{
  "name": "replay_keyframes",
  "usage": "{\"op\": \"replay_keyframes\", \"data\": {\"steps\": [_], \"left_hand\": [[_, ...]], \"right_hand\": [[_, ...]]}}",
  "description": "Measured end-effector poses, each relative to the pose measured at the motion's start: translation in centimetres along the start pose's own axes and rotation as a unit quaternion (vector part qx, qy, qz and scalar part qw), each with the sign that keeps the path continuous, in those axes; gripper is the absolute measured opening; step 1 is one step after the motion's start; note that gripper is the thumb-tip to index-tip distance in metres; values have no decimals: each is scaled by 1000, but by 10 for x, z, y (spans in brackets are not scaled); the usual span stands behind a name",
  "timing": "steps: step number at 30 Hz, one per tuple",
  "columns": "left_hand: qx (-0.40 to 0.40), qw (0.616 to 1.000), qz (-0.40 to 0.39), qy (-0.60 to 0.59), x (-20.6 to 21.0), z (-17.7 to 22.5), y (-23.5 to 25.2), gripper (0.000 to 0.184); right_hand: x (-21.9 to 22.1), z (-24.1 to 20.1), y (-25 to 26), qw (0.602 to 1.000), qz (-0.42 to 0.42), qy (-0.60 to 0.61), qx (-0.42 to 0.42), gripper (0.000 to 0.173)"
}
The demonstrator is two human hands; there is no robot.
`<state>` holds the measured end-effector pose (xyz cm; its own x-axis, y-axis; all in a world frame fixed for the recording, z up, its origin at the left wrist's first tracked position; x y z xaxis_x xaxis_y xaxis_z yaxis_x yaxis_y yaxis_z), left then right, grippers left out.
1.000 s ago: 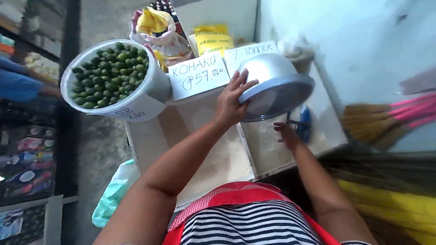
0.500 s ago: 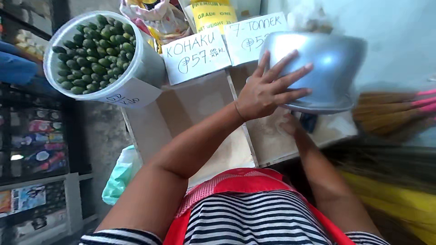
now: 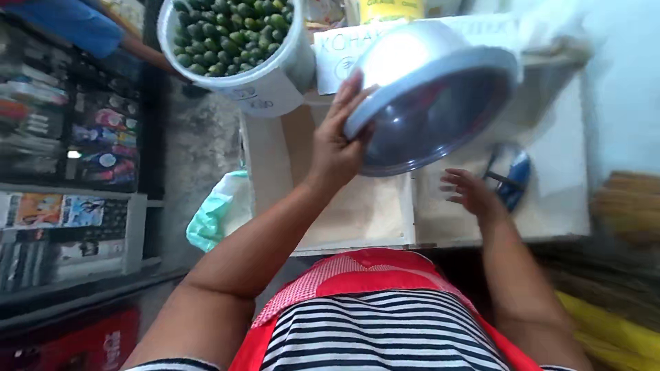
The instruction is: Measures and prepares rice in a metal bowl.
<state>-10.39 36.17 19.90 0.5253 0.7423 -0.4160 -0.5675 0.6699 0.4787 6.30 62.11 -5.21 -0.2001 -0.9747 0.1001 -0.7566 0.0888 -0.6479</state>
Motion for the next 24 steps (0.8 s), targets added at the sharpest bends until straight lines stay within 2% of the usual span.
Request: {"op": "replay_keyframes", "data": {"steps": [3,6,9,11,14,17,21,24], "left_hand": [[-185,977,95,-46,-77,-39,-92,40],[-386,901,177,-87,-126,-73,-193,35],[-475,836,251,-111,-148,-105,-268,37],[-524,798,272,-118,-151,-120,-299,40],[-584,745,290,-140,-140,-137,-329,43],[-603,717,316,-152,-128,-150,-332,41],[-621,693,337,-145,-124,-169,-329,37],[-633,686,341,-115,-127,-181,-322,36]], "right_hand": [[56,-14,22,999,-30,-24,-31,43],[124,-4,60,994,-31,-102,-9,51],[167,42,121,992,-7,-125,31,55],[172,80,157,995,45,-65,66,58],[160,121,186,980,140,51,134,62],[139,141,210,949,231,109,184,75],[114,139,250,922,289,44,252,85],[117,107,290,934,259,-39,241,76]]}}
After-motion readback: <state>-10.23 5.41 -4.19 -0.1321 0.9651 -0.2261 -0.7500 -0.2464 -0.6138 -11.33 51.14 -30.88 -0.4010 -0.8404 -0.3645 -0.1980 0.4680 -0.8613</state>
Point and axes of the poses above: each hand's wrist, its own y-axis towards the middle knuckle, its own x-axis out of the palm, z = x × y, the point moved 10 cm from there along y, towards the middle knuckle, and after that the axes turned 14 degrees about -z, right-handed, at the moved point
